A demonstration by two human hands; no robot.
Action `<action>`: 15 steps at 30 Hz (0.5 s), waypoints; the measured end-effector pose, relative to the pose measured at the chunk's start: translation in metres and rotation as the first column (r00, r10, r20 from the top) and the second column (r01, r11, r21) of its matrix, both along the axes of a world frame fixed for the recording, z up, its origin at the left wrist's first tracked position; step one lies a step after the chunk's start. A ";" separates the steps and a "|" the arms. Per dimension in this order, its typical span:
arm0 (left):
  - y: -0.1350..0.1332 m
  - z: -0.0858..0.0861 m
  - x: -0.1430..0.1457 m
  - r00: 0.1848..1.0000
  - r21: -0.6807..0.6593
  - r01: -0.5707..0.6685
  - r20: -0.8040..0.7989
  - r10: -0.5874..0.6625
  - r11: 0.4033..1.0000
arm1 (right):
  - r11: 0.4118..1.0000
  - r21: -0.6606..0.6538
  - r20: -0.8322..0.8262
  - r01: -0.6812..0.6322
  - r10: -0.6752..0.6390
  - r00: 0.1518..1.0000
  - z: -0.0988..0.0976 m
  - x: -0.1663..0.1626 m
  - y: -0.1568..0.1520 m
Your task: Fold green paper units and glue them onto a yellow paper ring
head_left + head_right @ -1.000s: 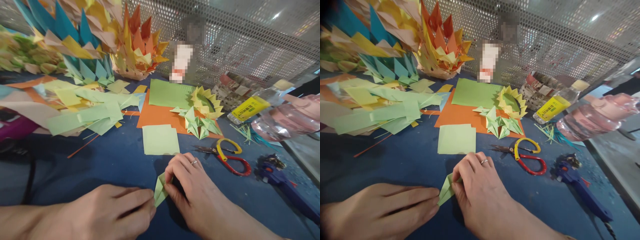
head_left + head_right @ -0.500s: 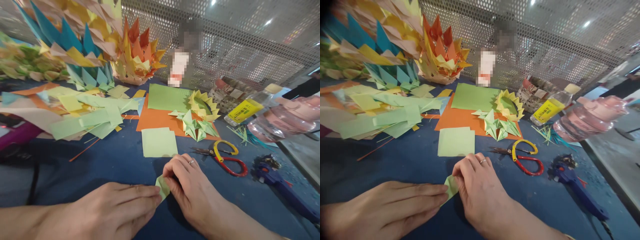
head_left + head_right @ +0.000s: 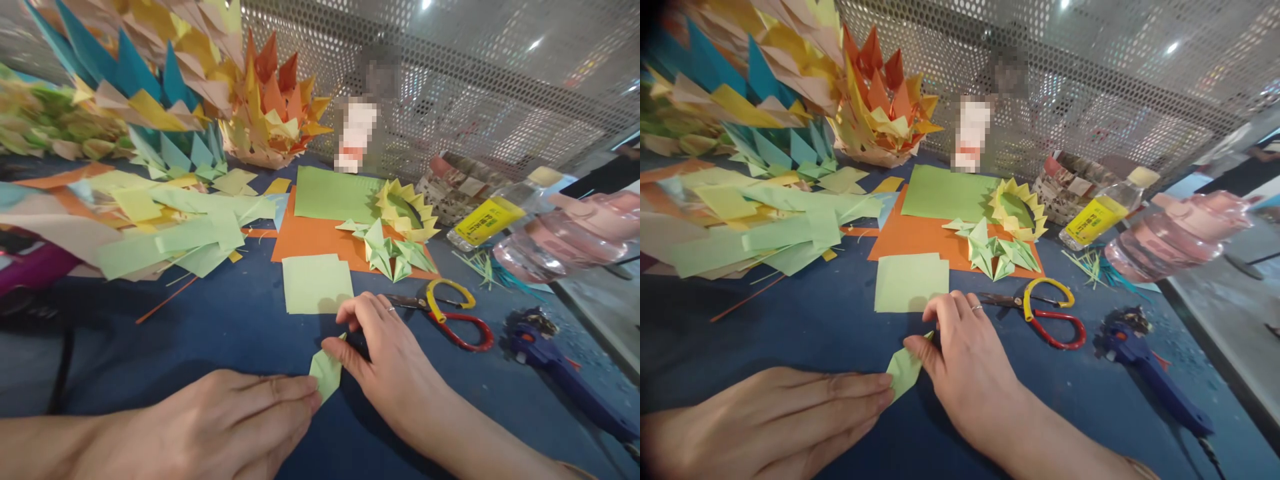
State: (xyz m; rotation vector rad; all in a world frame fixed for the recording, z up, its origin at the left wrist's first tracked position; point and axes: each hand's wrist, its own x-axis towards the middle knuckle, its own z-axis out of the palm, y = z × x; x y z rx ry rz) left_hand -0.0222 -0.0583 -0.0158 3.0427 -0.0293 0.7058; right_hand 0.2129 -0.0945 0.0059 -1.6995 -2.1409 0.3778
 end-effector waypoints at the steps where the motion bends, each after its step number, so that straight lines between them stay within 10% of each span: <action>1: 0.000 0.000 0.000 1.000 0.004 -0.002 0.010 0.002 1.000 | 1.000 0.003 0.005 0.011 -0.011 1.000 0.000 0.001 0.001; 15: 0.002 0.004 0.002 0.997 -0.020 0.079 0.025 -0.079 0.997 | 1.000 -0.005 0.021 0.016 -0.016 1.000 0.002 0.004 0.007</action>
